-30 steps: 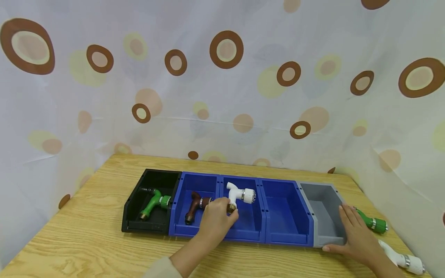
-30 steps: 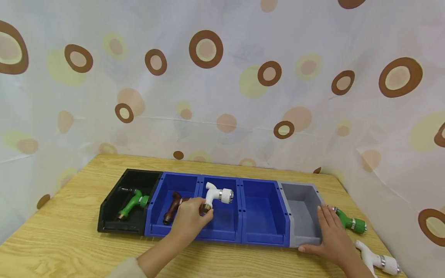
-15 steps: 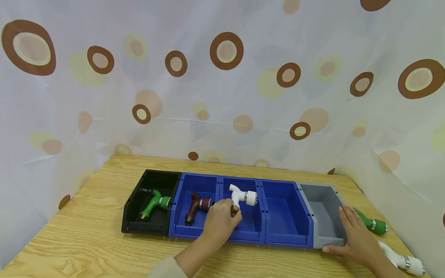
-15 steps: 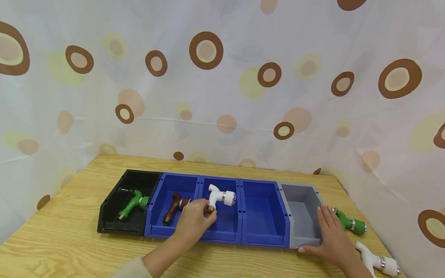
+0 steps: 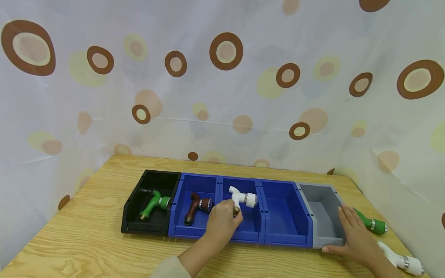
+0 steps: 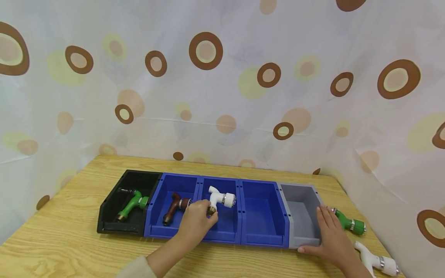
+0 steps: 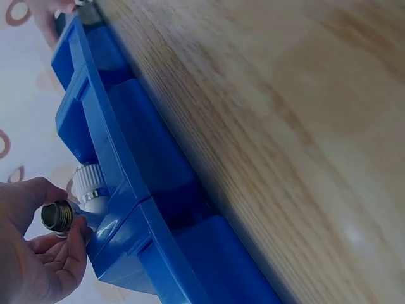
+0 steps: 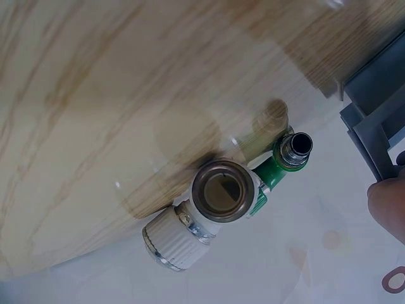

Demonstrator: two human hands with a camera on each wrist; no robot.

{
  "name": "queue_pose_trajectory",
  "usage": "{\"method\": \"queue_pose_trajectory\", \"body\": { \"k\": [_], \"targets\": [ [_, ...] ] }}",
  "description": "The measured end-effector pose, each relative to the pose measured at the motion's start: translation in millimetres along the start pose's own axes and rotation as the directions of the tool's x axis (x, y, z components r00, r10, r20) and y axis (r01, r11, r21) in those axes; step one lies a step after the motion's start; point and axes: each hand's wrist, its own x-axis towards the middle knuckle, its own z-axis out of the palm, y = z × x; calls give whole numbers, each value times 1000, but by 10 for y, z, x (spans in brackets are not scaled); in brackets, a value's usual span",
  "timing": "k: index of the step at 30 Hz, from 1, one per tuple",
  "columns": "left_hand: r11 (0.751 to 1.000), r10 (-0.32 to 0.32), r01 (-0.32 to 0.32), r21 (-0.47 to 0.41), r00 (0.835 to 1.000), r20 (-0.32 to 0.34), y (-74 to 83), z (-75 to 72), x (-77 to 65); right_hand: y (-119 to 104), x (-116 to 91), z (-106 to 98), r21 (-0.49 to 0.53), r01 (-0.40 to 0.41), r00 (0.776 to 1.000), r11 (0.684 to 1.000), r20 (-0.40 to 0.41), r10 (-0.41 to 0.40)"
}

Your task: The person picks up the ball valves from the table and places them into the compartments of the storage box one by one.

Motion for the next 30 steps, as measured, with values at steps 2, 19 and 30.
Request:
{"method": "queue_pose_trajectory", "body": {
  "k": [2, 19, 30],
  "targets": [
    [1000, 6, -6, 16, 1000, -5, 9, 1, 0, 0, -1, 0, 2, 2, 1000, 1000, -3, -2],
    [971, -19, 9, 237, 999, 43, 137, 53, 41, 11, -8, 9, -5, 14, 1000, 1000, -26, -14],
    [923, -18, -4, 385, 999, 52, 204, 140, 58, 13, -1, 11, -12, 21, 999, 1000, -33, -21]
  ]
}}
